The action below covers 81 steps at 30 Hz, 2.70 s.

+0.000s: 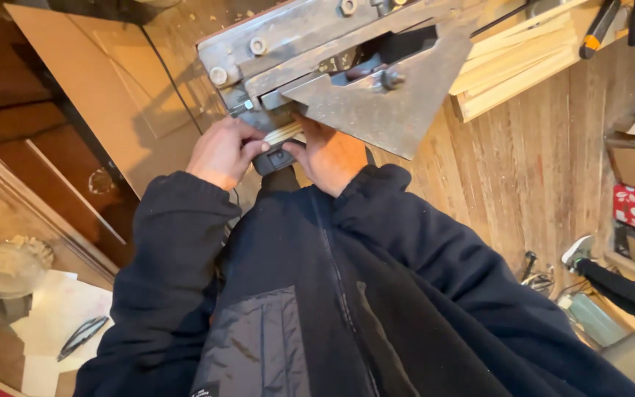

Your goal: Cutting and measuring wooden frame molding using a mitre chopper machine.

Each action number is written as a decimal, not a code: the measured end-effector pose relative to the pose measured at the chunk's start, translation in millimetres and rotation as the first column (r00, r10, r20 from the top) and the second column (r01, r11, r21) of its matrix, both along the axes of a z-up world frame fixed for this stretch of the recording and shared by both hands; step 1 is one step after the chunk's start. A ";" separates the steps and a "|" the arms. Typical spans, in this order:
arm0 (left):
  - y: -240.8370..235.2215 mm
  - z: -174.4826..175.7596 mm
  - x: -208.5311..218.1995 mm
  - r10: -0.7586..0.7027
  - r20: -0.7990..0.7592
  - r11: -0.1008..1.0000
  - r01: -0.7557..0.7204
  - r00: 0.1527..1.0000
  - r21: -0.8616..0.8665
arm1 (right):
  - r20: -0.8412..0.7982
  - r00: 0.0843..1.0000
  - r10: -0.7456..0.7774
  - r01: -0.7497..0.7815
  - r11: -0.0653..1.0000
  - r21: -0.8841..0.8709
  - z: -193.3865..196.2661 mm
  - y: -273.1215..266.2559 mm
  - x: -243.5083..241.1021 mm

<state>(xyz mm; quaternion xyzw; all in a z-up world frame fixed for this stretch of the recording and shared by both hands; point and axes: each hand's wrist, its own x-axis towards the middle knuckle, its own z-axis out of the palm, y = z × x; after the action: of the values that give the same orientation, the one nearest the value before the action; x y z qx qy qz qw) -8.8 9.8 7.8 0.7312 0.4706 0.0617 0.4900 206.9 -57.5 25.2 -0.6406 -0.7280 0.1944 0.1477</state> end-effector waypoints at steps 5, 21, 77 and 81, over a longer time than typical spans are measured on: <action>-4.4 -10.8 -5.9 0.004 0.014 0.999 -0.005 1.000 0.052 | -0.102 0.995 0.000 -0.015 0.990 -0.140 -1.0 -1.8 -1.3; 4.2 4.7 5.0 0.007 -0.043 0.999 -0.009 0.999 -0.044 | -0.100 0.995 0.011 -0.028 0.985 -0.172 -1.3 -2.1 5.3; -1.7 3.5 0.7 0.100 -0.053 0.991 -0.104 0.994 -0.081 | -0.698 0.076 -0.712 0.475 0.642 -0.603 -138.0 -25.6 316.2; -1.2 4.4 2.1 0.098 -0.073 0.991 -0.104 0.992 -0.088 | -0.713 0.055 -0.699 0.449 0.655 -0.608 -132.1 -21.1 309.6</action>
<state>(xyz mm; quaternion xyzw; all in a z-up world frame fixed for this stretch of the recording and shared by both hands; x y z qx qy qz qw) -6.7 8.6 12.2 0.6848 0.5261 0.0398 0.5027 516.5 -78.6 -106.9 -0.6586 -0.1620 0.5201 0.5192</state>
